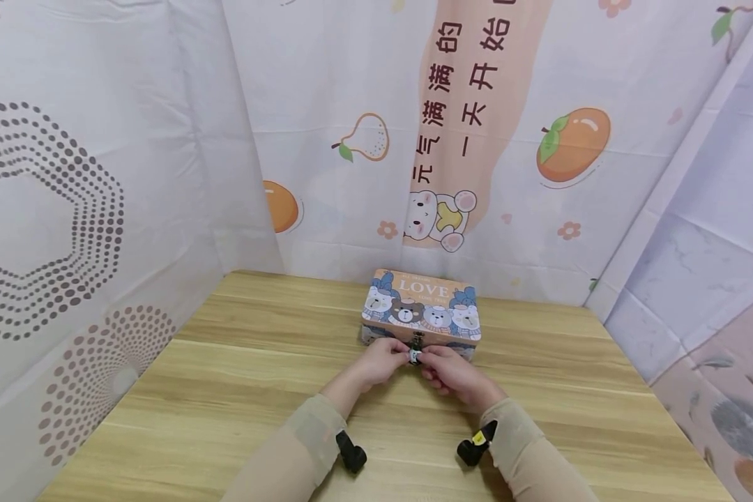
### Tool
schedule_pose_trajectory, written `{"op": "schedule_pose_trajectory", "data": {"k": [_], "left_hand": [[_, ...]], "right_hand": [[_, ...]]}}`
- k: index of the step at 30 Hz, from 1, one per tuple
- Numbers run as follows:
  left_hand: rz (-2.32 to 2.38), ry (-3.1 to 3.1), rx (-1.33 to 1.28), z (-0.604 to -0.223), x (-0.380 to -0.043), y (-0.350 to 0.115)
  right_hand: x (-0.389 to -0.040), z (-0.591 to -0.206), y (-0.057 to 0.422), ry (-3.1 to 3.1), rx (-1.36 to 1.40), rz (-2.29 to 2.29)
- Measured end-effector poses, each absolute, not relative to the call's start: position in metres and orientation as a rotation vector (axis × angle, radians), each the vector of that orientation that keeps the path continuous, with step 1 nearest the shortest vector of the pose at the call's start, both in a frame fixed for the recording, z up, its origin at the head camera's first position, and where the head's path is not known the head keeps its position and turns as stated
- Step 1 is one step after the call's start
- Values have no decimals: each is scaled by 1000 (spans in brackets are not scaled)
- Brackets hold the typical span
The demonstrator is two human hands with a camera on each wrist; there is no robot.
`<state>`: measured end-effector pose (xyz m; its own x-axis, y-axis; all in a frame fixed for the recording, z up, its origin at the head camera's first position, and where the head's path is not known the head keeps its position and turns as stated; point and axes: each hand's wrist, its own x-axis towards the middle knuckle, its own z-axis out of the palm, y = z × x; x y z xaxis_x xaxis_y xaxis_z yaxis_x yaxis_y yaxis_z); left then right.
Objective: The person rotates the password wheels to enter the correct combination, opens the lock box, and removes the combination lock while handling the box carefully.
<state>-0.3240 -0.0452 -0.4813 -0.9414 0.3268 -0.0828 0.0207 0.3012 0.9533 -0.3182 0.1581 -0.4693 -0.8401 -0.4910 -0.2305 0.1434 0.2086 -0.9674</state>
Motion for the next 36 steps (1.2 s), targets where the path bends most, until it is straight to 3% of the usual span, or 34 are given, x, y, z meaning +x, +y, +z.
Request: {"op": "schedule_pose_trajectory", "data": {"k": [36], "left_hand": [[1688,2311,320,-480,-322,-45]], "right_hand": [[-321,-475,156,2026,-320,-1667]]}}
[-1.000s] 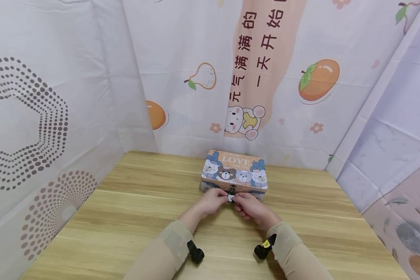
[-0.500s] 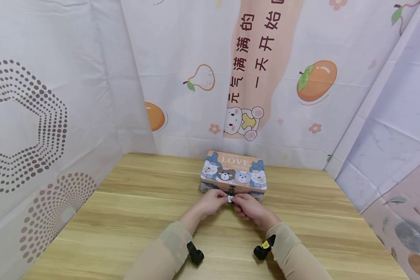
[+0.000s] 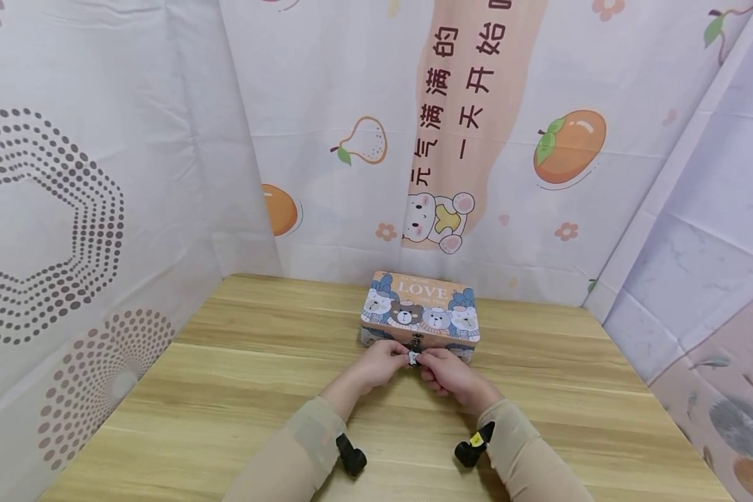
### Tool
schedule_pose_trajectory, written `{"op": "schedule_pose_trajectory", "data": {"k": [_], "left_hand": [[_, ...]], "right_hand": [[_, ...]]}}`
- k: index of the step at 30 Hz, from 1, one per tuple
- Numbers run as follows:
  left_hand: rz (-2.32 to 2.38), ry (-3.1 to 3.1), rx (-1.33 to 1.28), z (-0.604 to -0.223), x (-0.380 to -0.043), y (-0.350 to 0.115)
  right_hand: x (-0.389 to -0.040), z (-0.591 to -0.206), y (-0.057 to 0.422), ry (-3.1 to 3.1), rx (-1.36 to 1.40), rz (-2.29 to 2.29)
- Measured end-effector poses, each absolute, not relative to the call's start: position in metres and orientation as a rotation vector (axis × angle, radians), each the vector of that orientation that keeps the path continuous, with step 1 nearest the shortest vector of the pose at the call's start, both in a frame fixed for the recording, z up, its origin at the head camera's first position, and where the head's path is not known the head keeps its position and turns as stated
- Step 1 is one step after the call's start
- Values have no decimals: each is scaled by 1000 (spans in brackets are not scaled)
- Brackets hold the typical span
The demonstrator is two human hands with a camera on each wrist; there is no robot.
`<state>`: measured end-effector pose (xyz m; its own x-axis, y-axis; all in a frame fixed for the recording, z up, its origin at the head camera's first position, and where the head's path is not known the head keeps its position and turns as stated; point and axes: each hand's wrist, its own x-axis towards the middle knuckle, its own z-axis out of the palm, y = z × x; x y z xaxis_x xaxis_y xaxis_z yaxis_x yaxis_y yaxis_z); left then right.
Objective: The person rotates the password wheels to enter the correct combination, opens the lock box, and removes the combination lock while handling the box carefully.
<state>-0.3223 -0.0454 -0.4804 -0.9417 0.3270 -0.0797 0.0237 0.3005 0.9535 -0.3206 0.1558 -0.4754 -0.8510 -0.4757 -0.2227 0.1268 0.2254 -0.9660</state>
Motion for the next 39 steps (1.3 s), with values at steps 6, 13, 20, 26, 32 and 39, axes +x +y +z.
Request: {"op": "schedule_pose_trajectory", "data": {"k": [6,13,20,26,32,39], "left_hand": [[1679,2318,315,-482,-322,-45],[1699,2301,303,-480,-321,-45],[1693,2297,306,-481,-322,-46],[1699,2291,314,-481,-322,-46],[1718,2282,315,-482,-323,-45],[1713,2276,307,-482,-323,-45]], "right_hand": [[-320,-475,155,2029,-306,-1662],[-319,-473,156,2031,-306,-1655],[-320,-474,155,2034,-316,-1651],[-320,-475,155,2016,-306,-1663],[-321,-474,157,2002,-319,-1678],[-319,-471,161,2003,-307,-1685]]}}
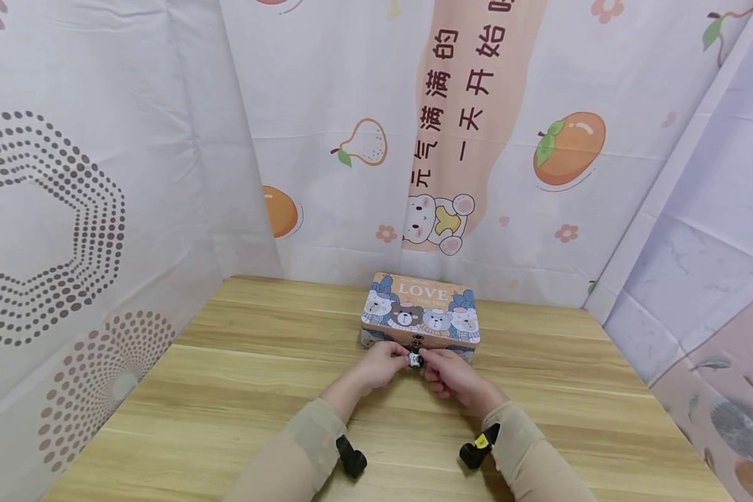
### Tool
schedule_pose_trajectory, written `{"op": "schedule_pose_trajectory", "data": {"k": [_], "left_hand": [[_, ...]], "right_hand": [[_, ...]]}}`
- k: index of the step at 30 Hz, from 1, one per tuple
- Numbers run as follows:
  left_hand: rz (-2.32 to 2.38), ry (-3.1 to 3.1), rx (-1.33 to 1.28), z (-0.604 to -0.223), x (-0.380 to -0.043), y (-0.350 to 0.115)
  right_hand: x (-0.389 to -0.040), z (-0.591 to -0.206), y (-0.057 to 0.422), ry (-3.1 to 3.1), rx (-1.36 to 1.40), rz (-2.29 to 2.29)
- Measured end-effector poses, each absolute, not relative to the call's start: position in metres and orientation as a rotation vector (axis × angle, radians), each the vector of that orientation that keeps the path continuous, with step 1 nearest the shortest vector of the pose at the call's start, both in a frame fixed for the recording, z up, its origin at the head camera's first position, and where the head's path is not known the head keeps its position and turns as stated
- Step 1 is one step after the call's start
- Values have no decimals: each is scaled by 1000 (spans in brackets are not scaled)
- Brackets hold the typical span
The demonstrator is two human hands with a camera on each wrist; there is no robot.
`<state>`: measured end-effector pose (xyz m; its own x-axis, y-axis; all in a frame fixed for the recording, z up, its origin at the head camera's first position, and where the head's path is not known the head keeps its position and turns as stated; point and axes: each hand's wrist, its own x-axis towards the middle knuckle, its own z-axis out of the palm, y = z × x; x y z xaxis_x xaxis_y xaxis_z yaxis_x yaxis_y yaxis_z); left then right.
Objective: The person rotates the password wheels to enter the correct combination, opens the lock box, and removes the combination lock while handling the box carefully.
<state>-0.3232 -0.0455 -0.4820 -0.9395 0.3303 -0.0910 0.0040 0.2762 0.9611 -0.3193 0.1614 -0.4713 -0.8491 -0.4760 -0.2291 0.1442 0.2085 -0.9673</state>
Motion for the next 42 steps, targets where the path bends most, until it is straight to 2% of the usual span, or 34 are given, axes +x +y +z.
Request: {"op": "schedule_pose_trajectory", "data": {"k": [17,42], "left_hand": [[1720,2286,313,-481,-323,-46],[1716,2311,334,-483,-323,-44]], "right_hand": [[-319,-470,178,1990,-262,-1688],[-320,-471,164,1973,-361,-1694]]}}
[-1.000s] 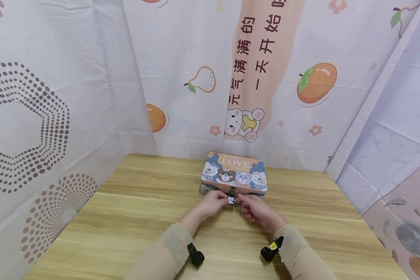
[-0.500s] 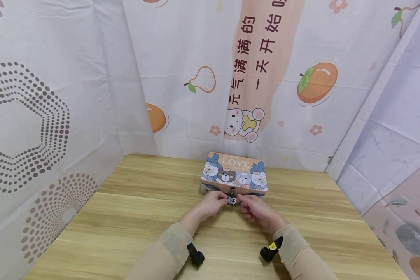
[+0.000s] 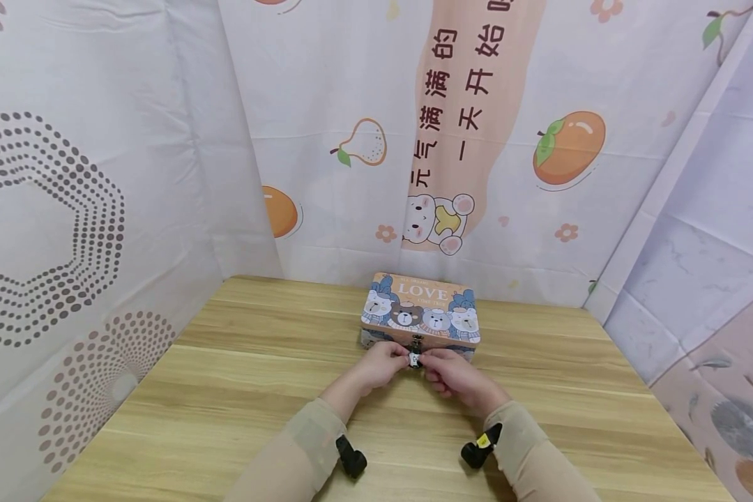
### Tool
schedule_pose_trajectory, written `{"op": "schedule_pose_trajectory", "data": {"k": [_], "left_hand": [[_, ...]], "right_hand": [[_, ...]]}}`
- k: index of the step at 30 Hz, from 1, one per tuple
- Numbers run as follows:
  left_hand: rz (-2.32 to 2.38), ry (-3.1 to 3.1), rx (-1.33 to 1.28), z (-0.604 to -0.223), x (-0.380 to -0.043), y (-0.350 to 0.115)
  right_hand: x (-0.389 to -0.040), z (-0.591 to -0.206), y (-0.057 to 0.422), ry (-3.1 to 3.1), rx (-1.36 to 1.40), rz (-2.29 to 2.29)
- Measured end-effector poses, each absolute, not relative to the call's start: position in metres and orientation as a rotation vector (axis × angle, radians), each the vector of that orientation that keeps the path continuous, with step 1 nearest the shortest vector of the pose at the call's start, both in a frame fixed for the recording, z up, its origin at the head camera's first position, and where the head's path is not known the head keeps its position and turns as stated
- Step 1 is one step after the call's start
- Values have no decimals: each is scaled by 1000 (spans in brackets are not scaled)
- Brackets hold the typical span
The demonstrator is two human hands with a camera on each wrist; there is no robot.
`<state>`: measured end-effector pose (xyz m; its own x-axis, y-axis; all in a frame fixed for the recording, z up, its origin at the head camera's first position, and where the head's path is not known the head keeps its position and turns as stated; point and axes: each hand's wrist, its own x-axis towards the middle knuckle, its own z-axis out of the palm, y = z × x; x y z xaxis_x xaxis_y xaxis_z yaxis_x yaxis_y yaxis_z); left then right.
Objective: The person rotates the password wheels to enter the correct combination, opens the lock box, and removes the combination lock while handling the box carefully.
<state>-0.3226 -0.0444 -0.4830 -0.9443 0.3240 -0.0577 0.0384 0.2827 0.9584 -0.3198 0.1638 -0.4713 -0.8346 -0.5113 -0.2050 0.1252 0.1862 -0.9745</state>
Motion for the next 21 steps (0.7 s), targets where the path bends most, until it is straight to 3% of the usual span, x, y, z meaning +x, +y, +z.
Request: {"op": "schedule_pose_trajectory", "data": {"k": [21], "left_hand": [[1712,2316,339,-482,-322,-44]], "right_hand": [[-319,-475,157,1963,-333,-1706]]}}
